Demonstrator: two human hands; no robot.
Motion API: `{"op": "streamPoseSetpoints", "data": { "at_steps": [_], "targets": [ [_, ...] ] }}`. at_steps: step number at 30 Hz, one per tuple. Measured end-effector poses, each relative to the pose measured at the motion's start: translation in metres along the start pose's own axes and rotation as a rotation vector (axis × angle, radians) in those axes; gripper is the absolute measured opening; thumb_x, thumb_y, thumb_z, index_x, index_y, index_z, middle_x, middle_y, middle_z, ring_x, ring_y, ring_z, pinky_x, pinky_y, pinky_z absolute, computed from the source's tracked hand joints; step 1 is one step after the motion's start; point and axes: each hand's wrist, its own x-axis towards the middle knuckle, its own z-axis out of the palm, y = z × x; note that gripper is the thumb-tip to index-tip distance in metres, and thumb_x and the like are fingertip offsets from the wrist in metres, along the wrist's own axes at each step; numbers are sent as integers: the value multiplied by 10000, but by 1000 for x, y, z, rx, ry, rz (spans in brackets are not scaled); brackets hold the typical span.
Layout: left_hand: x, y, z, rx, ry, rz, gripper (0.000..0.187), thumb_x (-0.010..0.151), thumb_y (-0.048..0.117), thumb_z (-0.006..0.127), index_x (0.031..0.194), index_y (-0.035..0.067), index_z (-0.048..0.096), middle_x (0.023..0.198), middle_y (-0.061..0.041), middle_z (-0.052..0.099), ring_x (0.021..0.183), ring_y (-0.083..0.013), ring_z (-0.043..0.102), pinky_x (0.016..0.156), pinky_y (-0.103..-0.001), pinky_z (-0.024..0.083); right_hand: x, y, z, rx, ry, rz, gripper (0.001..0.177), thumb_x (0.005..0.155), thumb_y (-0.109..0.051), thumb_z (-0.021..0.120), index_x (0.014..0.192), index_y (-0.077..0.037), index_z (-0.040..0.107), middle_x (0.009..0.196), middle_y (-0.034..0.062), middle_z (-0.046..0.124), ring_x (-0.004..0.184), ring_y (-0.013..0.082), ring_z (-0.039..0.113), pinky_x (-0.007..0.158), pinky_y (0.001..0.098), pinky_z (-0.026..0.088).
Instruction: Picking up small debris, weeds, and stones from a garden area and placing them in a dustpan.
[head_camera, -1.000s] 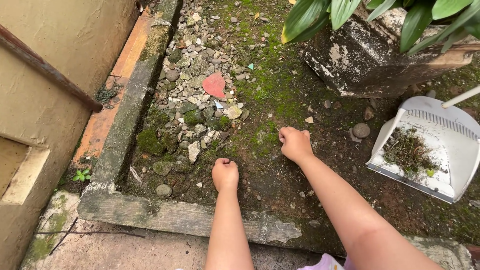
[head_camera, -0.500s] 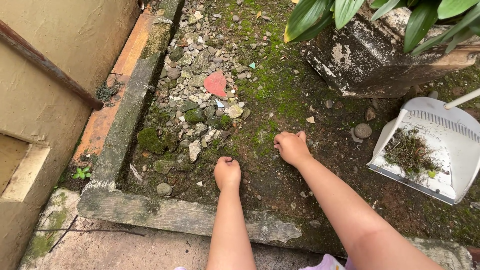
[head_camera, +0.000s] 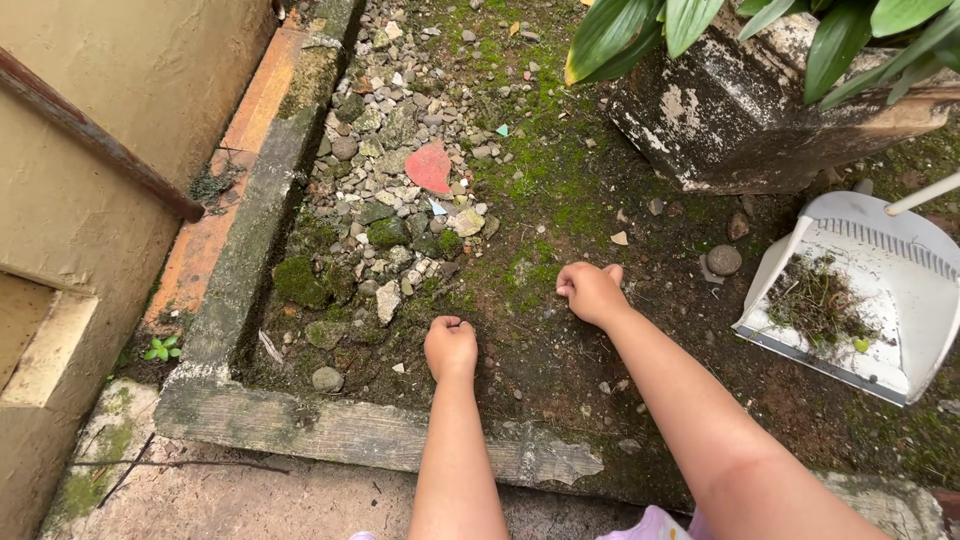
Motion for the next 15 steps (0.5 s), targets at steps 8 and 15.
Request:
{"op": "streamPoseSetpoints", "data": {
  "at_steps": [8, 15],
  "targets": [
    [-3, 3, 5, 12, -26, -4, 285, 892, 234, 676, 1146, 108, 704, 1077, -68, 763, 987, -246, 734, 903, -403, 559, -16, -43, -31, -58, -107, 22, 163, 821, -280, 817, 864, -143, 739, 922, 27, 716, 962, 208, 649, 1013, 427, 249],
    [-8, 8, -1, -18, -31, -16, 257, 904, 230, 680, 1129, 107, 702, 1065, -65, 768, 969, -241, 738, 890, -399, 558, -5, -30, -13, -141, -101, 98, 158, 960, -187, 672, 848, -134, 770, 999, 43, 741, 1003, 206, 652, 1076, 446, 239]
  ]
}}
